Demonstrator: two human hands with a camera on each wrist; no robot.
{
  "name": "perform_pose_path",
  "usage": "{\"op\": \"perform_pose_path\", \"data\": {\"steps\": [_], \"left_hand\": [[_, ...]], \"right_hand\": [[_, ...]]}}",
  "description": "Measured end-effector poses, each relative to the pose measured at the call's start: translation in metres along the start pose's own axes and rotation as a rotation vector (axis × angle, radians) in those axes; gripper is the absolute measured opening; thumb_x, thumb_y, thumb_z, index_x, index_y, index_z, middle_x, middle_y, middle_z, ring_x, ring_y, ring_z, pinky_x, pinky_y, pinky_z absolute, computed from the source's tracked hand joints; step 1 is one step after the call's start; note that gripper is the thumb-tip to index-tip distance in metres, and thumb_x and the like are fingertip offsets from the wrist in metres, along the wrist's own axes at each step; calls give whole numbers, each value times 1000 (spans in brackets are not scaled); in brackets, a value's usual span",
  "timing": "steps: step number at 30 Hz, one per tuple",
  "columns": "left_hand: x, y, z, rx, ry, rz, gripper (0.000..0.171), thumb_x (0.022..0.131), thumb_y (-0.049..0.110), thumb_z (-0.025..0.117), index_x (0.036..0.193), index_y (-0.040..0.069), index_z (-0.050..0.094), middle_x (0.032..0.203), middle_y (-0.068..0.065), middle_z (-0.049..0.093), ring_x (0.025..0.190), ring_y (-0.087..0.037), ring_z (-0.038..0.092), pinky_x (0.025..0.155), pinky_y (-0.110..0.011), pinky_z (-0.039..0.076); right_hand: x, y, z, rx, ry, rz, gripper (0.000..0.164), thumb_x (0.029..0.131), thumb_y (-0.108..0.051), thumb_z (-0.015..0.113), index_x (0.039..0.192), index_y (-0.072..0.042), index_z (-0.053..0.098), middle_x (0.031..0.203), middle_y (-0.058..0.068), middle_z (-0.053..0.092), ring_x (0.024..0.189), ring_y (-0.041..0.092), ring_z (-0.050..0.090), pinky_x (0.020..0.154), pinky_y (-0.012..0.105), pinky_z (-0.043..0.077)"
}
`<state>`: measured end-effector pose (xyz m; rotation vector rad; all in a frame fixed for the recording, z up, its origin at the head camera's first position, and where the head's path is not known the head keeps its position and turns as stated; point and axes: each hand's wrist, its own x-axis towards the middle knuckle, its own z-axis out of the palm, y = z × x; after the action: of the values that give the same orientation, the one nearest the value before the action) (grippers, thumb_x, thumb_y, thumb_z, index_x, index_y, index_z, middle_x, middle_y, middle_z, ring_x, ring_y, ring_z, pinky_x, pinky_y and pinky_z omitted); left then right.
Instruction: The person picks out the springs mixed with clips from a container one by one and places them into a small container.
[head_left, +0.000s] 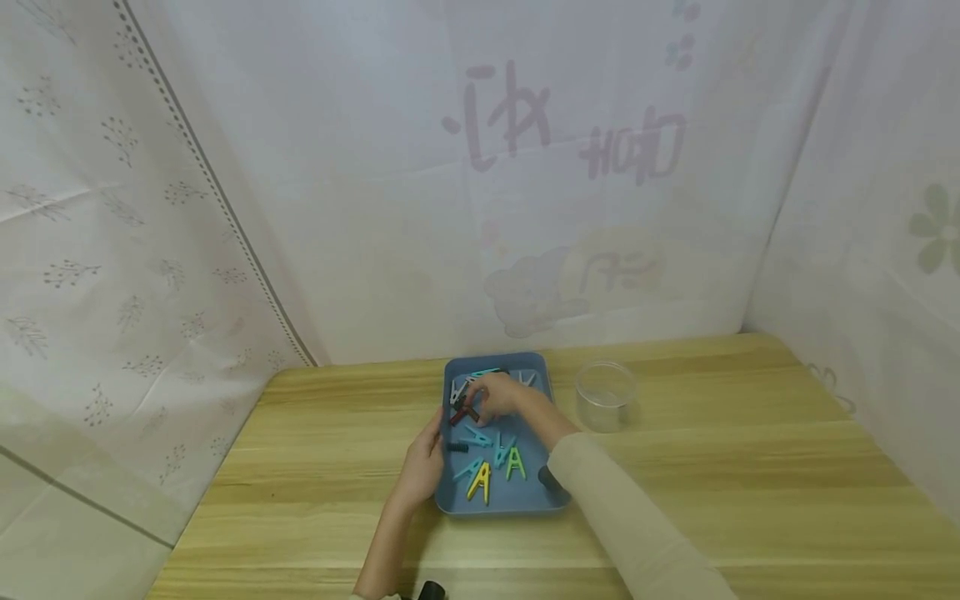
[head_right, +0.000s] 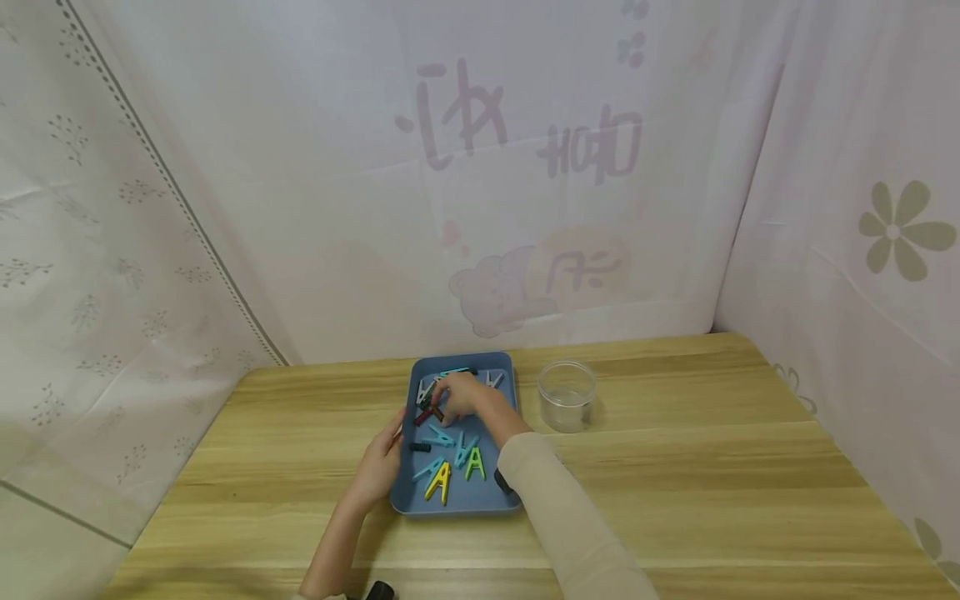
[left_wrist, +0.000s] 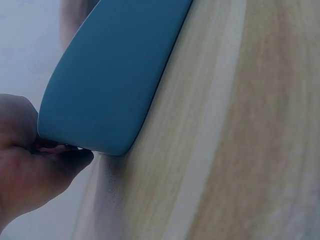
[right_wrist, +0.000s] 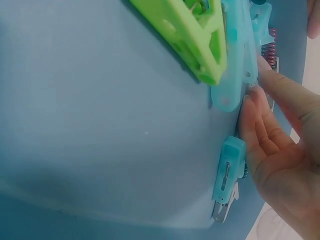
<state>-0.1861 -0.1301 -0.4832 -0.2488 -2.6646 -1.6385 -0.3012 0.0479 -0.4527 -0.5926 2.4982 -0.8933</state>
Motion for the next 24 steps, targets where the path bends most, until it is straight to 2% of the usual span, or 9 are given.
{"op": "perform_pose_path", "data": {"steps": [7, 15, 24], "left_hand": [[-1, 2, 0, -2, 3, -3, 50, 103, -5, 32, 152, -11, 29, 158, -29, 30, 147, -46, 26, 120, -59, 23], [-2, 3, 0, -9, 8, -11, 49, 103, -4, 33, 152, -10, 29, 158, -28, 31, 147, -46, 26, 120, -59, 23], [0, 2, 0, -14, 7, -8, 50, 103, -5, 32, 153, -10, 29, 158, -28, 30, 147, -46, 26, 120, -59, 22]], "right_hand": [[0, 2, 1, -24, 19, -13, 32, 79, -6, 84, 108, -13, 73, 76, 5, 66, 63, 15, 61, 57, 25, 52], [1, 6, 1, -16, 38, -20, 30, 80, -8, 84, 108, -15, 73, 74, 3, 63, 60, 13, 57, 55, 24, 50], [-1, 8, -1, 48, 31, -23, 31, 83, -10, 82, 111, -13, 71, 71, 4, 64, 58, 15, 59, 54, 26, 51]]}}
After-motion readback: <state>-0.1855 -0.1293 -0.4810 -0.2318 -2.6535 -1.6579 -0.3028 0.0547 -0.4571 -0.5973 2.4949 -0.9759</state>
